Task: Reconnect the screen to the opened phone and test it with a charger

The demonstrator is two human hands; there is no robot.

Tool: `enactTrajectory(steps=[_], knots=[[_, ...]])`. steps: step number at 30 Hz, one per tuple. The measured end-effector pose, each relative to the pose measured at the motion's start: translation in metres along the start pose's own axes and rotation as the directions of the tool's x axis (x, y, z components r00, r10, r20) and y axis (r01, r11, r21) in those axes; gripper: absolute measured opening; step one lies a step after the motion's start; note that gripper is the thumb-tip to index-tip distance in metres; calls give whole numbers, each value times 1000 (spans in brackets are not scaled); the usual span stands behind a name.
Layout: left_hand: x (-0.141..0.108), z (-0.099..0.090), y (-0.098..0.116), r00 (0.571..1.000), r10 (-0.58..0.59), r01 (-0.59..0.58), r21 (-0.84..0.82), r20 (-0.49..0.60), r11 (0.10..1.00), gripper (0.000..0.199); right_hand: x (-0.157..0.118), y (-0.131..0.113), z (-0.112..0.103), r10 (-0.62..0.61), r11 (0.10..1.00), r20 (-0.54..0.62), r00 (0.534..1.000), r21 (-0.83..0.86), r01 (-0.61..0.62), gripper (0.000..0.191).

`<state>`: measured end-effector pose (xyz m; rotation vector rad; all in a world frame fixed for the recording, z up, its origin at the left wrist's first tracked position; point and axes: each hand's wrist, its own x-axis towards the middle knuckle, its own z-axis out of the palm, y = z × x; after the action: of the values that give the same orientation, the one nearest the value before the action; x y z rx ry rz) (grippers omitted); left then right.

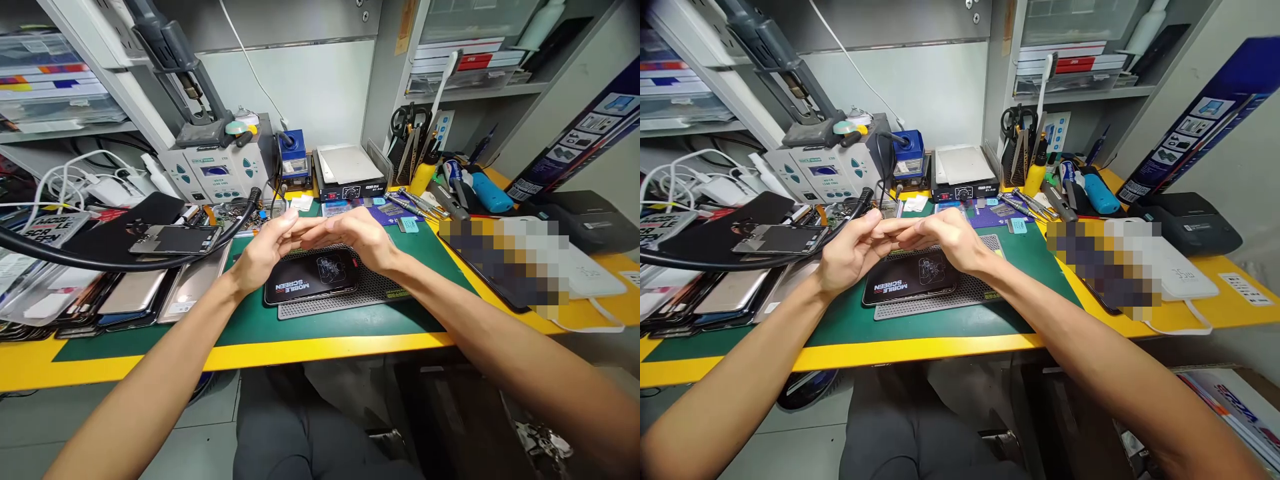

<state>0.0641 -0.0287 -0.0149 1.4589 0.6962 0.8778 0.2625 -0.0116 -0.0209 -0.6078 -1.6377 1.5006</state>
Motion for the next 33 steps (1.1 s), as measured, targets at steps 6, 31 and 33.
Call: enactTrajectory(steps=[6,31,33], knots=[[0,1,-1,999,31,-30,-19,15,999,59,1,2,-2,16,1000,-8,1000,9,-16,37],[-20,-3,19,983,-164,-28,946,85,323,76,-7,-8,-39,452,832,-283,846,-208,-515,15],[-20,-2,19,982,-161,-38,945,94,323,76,-7,-8,-40,449,843,-262,854,-192,-502,13]])
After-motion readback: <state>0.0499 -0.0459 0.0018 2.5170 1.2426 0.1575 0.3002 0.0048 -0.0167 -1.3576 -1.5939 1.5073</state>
